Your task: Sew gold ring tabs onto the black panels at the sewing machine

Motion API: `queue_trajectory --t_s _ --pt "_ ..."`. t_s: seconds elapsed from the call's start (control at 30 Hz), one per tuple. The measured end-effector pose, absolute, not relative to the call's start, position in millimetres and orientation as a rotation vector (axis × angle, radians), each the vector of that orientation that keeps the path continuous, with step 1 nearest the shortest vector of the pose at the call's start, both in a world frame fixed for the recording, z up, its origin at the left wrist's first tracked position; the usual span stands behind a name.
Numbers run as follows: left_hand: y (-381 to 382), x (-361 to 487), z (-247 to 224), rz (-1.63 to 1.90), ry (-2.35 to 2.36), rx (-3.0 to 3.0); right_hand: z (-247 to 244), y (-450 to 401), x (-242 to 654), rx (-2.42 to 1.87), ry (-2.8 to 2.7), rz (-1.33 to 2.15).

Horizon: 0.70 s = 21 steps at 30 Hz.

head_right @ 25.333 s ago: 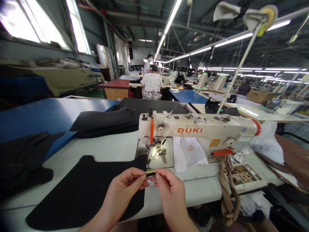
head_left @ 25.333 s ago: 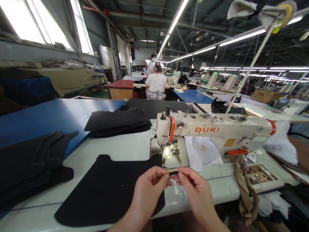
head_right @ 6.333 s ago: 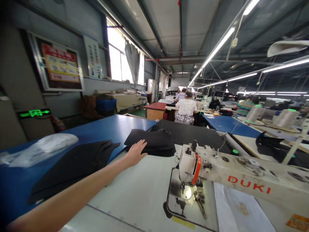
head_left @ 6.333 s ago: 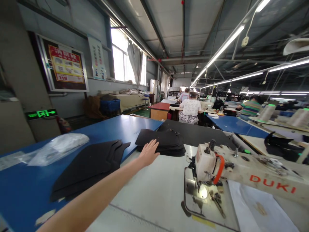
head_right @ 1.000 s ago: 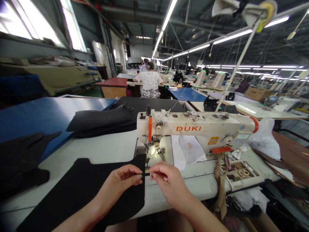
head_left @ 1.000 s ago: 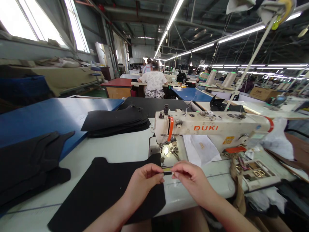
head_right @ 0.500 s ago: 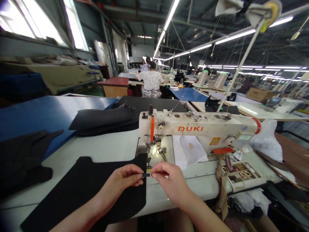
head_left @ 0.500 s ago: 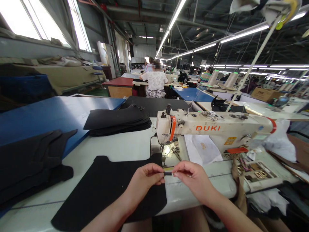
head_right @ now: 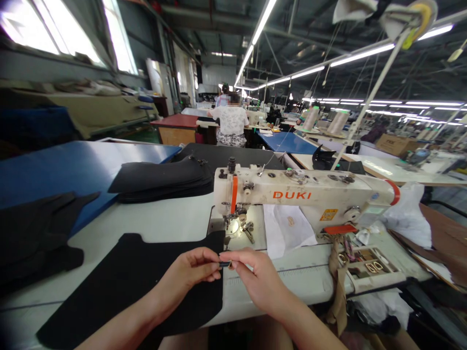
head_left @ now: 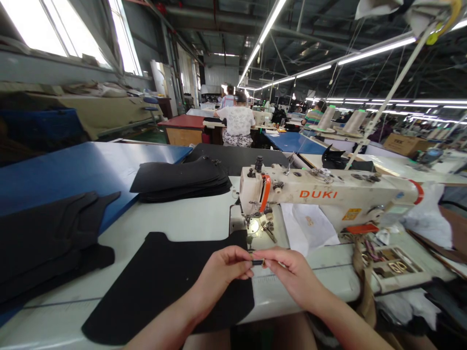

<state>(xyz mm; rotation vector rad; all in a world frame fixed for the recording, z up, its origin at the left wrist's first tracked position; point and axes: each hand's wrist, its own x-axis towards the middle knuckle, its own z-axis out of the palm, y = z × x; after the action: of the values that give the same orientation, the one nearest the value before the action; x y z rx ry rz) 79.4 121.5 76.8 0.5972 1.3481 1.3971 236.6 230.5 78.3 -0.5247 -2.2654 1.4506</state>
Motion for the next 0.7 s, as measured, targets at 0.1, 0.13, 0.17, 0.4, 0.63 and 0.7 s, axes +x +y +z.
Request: queue_trajectory --t_s 0.1,0.13,0.17,0.4,0.63,0.7 --pt "121 78 74 1.394 1.286 0.544 79 229 237 -0.495 -2.257 1.482" --pt "120 78 73 1.394 1.271 0.527 80 229 238 -0.493 -2.253 1.489" --pt "120 78 73 1.394 1.254 0.516 81 228 238 -0.493 -2.253 1.491" --pt "119 80 71 1.383 1.163 0.486 81 222 234 -0.545 -2.222 1.603" --pt "118 79 67 1.472 1.269 0.523 74 218 229 -0.755 -1.944 1.661" --pt "117 79 67 1.493 1.309 0.546 72 213 228 -0.783 -1.917 1.676"
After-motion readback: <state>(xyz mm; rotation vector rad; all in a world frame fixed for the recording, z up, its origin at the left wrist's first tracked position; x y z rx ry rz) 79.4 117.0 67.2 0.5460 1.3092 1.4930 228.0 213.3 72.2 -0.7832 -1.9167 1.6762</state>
